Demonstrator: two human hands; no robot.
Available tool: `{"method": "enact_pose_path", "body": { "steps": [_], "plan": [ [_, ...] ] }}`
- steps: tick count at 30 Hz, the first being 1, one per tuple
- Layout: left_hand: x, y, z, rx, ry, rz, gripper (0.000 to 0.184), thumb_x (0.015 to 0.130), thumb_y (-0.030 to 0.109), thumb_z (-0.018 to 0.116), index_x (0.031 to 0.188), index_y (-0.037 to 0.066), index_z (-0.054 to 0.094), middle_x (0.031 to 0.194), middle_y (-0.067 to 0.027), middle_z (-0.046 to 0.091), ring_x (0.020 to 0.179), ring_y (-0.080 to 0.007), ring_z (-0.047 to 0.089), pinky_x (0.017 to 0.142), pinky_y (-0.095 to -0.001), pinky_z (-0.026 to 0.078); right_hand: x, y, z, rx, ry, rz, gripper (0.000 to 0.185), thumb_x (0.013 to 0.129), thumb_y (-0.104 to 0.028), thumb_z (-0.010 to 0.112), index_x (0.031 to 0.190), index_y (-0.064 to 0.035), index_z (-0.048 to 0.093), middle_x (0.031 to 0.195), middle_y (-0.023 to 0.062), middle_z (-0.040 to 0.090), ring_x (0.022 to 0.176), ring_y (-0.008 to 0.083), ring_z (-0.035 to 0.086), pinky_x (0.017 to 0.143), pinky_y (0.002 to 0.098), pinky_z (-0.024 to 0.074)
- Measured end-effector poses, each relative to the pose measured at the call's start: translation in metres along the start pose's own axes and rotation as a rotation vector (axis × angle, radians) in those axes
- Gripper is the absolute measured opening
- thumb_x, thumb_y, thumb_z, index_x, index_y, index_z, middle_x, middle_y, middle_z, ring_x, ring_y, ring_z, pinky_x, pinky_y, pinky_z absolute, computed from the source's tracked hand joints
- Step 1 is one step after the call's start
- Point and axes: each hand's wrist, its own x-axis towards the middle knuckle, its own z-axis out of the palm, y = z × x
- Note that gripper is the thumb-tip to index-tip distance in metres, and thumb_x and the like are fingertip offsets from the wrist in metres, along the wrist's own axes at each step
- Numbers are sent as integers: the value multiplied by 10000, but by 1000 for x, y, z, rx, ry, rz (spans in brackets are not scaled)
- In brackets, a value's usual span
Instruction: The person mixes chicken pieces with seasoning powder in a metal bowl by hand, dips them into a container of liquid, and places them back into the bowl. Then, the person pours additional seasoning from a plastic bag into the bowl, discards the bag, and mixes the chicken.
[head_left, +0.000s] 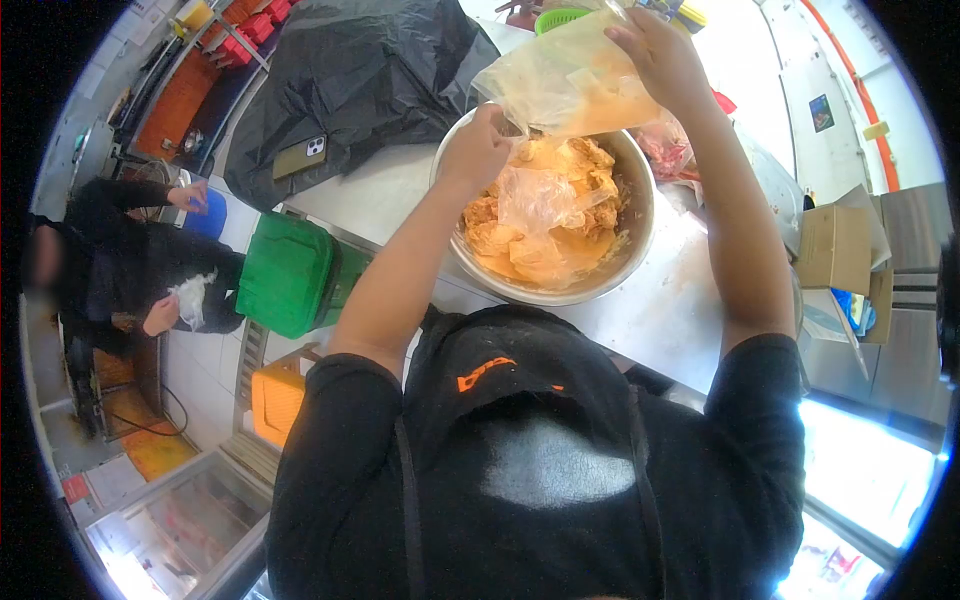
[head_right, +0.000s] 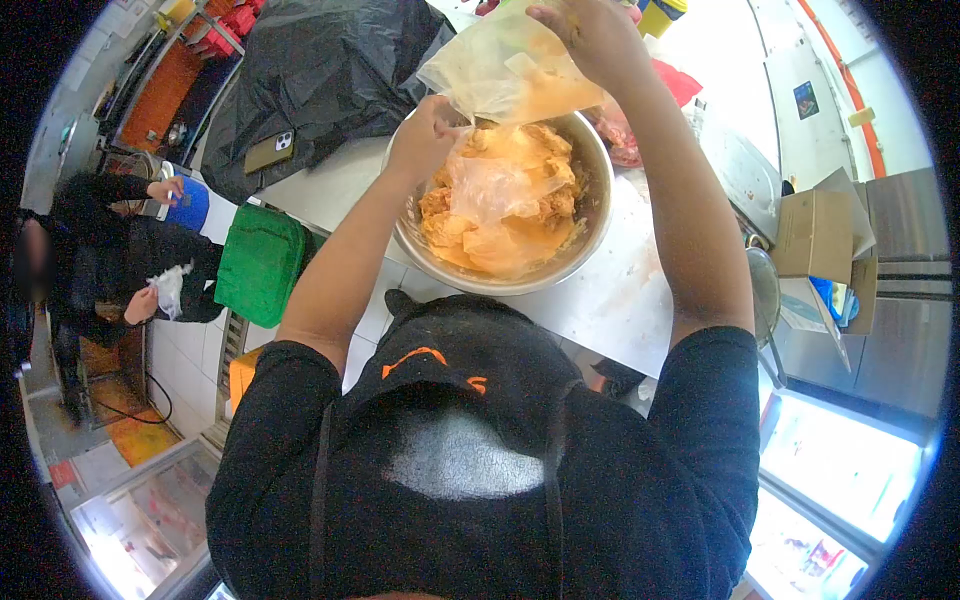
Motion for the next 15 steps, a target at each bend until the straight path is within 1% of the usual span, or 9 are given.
{"method": "enact_pose_path", "body": {
  "steps": [1, 2, 4, 8, 11, 13, 15],
  "plan": [
    [-1, 2, -1, -48, -25, -31, 553, 819, 152, 701, 1315, 37, 485, 801, -77, 659, 765, -231, 654, 721, -370, 506, 1, -1, -1, -16, -26, 23, 318, 928, -267, 652, 1044, 26, 609, 911, 230, 625, 899, 395, 620, 787, 453, 479],
    [-3, 5, -3, -48, -25, -30, 553, 819, 152, 701, 1315, 37, 485, 801, -77, 659, 765, -231, 654, 721, -370, 506, 1, 0, 0, -18, -26, 24, 318, 928, -267, 652, 1044, 26, 609, 911, 230, 625, 899, 395, 620, 787, 453, 479],
    [-5, 11, -6, -77, -57, -121, 539, 823, 163, 669, 1316, 74, 471, 869, -85, 708, 883, -273, 682, 782, -408, 498, 2, 3, 3, -5, 45, -37, 307, 929, -271, 655, 1006, 25, 624, 879, 232, 633, 866, 401, 628, 751, 450, 481],
    [-7, 15, -6, -118, -51, -118, 561, 816, 151, 682, 1325, 63, 464, 863, -81, 708, 878, -267, 682, 783, -404, 499, 1, 1, -1, 11, 46, -40, 303, 931, -273, 656, 988, 24, 642, 871, 232, 641, 850, 398, 634, 741, 448, 486],
    [-5, 17, -3, -135, -45, -107, 575, 807, 135, 694, 1327, 50, 463, 859, -87, 706, 873, -270, 682, 783, -400, 503, 0, 0, -3, 15, 81, -65, 305, 931, -274, 659, 1014, 20, 663, 884, 233, 655, 850, 394, 645, 745, 444, 494],
    [-5, 20, -2, -90, -46, -77, 577, 806, 126, 699, 1327, 41, 465, 859, -82, 706, 866, -260, 683, 781, -394, 507, -1, -1, -5, 48, 67, -66, 321, 930, -271, 661, 1073, 17, 671, 924, 234, 671, 882, 391, 656, 768, 436, 502],
    [-5, 23, 1, -117, -46, -86, 575, 805, 122, 701, 1323, 39, 468, 854, -80, 705, 859, -254, 682, 779, -389, 509, -2, 1, -6, 41, 71, -64, 329, 929, -269, 662, 1095, 15, 671, 946, 237, 676, 898, 390, 660, 780, 430, 506]
  ]
}}
